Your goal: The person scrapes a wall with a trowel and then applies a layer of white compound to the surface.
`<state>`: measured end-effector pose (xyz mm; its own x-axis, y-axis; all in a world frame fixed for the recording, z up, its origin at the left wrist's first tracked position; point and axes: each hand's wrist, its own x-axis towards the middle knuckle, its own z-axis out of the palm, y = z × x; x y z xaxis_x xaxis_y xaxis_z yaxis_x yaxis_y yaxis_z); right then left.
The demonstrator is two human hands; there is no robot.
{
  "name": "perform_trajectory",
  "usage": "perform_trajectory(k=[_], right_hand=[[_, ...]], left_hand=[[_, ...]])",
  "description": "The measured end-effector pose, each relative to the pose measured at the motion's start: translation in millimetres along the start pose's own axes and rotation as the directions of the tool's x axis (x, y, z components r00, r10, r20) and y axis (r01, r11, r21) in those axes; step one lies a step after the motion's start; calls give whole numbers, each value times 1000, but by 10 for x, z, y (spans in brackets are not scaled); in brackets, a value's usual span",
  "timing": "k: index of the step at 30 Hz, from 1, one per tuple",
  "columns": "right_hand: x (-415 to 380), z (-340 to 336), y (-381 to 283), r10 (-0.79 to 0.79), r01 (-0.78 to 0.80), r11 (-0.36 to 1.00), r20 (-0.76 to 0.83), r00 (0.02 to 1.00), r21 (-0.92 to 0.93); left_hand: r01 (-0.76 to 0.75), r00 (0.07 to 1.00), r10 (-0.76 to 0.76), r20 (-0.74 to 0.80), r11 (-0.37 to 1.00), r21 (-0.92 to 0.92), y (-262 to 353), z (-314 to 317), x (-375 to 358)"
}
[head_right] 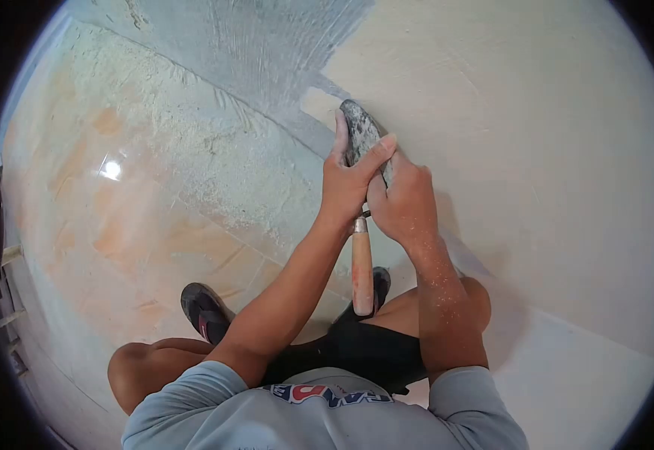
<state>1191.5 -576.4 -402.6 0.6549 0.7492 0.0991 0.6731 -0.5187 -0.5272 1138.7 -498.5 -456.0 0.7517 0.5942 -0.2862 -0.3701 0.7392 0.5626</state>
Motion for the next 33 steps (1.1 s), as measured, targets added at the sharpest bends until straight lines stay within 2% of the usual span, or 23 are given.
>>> perform_trajectory(k=[2,6,12,16,17,20,21,23,25,26,28,29,31,32,33], right_hand=[[-17,-42,-27,66,-66,997,4,998,-27],[-43,-78,-5,66,-67,997,-9,998,-43],[-44,-60,30,41,-41,999,-5,999,-15],[-11,25,74,7,-11,992,-32,999,-127],[-18,25,82,47,-48,994,-18,999,-98],[-48,-56,-13,25,-25,994,3,1000,-104],[-42,-54,-12,44,-44,999,-5,999,-21],[-8,9,-6,50,-50,998,6,999,-27],[36,137,125,41,-41,993,-8,999,-114],[-7,92,110,48,-49,992,-8,999,-118],[-11,23,9,77,-76,993,7,997,-85],[-40,1,22,7,-9,998,-28,1000,-67],[-10,5,0,22,-22,999,-13,1000,-41],[-16,-8,-2,51,-51,998,3,999,-24],[-8,57,31,29,-29,998,-18,999,-50]], left_hand=[[9,1000,-9,15,1000,4,-4,22,-28],[11,999,-10,32,999,-33,-22,66,-53],[-16,1000,16,14,1000,6,-67,57,-18],[-6,1000,8,30,998,-58,-97,-14,41],[4,999,-2,38,998,-57,-106,-2,5],[29,999,-30,13,999,18,-39,32,-25],[-2,1000,2,-1,1000,12,-61,49,-11],[-19,999,21,-36,998,67,-125,-12,38],[54,997,-51,51,998,-44,-84,-146,142],[38,999,-36,29,997,-68,-18,-83,82],[23,1000,-23,8,999,23,-41,-48,47],[7,1000,-7,-8,994,111,-57,-22,21],[40,999,-40,-4,999,8,-107,9,-7],[0,1000,1,-8,999,39,-131,-41,36],[36,999,-36,24,999,-6,-81,-94,60]])
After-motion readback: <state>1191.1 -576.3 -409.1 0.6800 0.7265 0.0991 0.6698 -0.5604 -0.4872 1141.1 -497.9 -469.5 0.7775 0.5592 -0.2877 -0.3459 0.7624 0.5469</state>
